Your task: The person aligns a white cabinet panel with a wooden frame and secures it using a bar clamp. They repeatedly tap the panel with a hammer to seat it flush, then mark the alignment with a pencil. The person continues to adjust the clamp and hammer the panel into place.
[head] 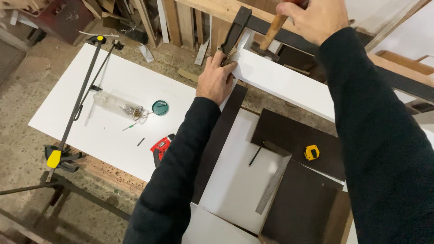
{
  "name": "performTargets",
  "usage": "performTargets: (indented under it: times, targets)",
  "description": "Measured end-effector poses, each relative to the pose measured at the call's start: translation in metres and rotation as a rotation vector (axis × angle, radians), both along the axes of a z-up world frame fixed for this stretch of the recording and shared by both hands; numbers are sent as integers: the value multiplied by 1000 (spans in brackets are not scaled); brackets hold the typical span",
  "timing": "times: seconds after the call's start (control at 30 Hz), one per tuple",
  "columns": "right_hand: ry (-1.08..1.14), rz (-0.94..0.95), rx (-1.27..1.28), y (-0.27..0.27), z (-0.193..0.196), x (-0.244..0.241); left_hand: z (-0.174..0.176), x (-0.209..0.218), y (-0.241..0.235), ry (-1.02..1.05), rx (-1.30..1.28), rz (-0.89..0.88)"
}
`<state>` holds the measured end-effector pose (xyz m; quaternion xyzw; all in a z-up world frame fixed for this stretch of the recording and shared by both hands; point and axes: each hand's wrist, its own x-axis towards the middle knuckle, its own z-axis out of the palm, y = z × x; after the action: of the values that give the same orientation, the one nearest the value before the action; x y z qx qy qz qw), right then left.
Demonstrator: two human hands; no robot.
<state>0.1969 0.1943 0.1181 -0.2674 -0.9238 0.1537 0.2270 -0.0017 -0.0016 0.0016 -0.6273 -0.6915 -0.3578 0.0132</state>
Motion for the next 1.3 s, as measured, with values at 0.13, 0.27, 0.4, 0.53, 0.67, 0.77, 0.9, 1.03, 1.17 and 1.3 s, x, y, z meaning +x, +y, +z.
performTargets:
  times: [0.13,0.27,0.4,0.53,0.67,0.77,0.9,1.03,1.17,1.3]
  targets:
    - [39,-31,48,-9,3,-6,1,-1,-2,-3,4,-2]
    - [-33,-142,-36,-12,3,-7,3,0,0,-14,-36,2]
    - [86,-40,129,0,-10,0,-3,0,4,22,-26,13]
    - [113,-4,118,1,-12,1,-2,-2,1,-5,-25,-3]
    - [103,-71,232,-2,-10,4,4,-7,-4,-121,-16,-77]
    - [207,44,238,-6,-9,2,-3,-12,-4,-132,12,-145]
    - [101,-94,259,3,-17,2,-2,-14,-4,-131,-17,-144]
    - [80,-69,252,8,-24,3,0,-13,-5,-127,-56,-139]
    - [120,-70,155,11,-34,0,3,-11,-5,-107,-86,-118]
    - [19,-114,152,7,-29,-4,4,-11,-5,-83,-84,-122]
